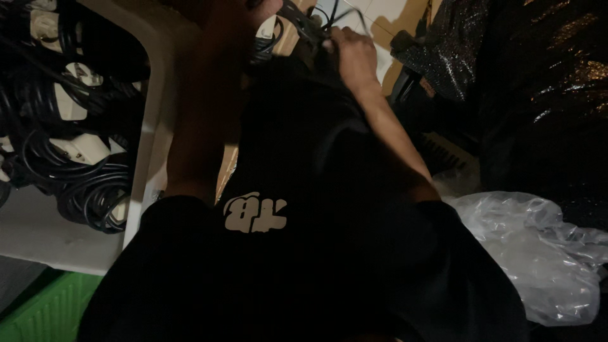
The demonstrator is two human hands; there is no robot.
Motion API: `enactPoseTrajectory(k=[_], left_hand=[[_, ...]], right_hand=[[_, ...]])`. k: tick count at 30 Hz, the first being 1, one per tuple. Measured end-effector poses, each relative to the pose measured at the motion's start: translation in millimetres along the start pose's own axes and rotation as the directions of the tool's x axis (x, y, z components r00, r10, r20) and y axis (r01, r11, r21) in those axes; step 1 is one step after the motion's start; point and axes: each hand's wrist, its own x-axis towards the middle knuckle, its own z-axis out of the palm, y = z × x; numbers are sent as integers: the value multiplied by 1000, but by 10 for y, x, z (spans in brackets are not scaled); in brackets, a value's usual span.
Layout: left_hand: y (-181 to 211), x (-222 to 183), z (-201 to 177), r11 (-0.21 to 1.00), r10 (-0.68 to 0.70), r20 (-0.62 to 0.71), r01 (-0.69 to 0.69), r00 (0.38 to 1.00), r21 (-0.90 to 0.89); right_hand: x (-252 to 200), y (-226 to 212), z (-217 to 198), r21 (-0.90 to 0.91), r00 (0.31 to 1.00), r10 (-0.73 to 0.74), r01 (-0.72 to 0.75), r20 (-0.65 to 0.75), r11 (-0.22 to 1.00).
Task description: The person wraps an electrical cable around a white power strip while sitting on the floor, then places the coiled unit into a white storage bin filled with other cables.
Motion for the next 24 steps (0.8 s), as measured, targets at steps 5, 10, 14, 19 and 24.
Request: enactPoseTrajectory(k=[5, 10, 14, 19, 24], left_hand=[[1, -30, 8, 1000, 12, -4, -12, 1000, 21], [-60, 30, 57, 999, 42, -19, -42, 999, 26], [-63, 82, 95, 992, 98, 1, -98, 995, 75], [150, 223, 208, 963, 236, -29, -230, 971, 142], [507, 291, 543, 913, 6, 179, -79, 984, 401]], right_hand=[[-133, 147, -200, 187, 998, 50, -43, -31, 981], [-219, 117, -615, 393, 980, 49, 32, -194, 919], [-328, 2, -870, 534, 975, 76, 50, -210, 844], [-434, -54, -899, 666, 972, 207, -80, -113, 741], [-422, -122, -811, 743, 959, 198, 18, -202, 669]])
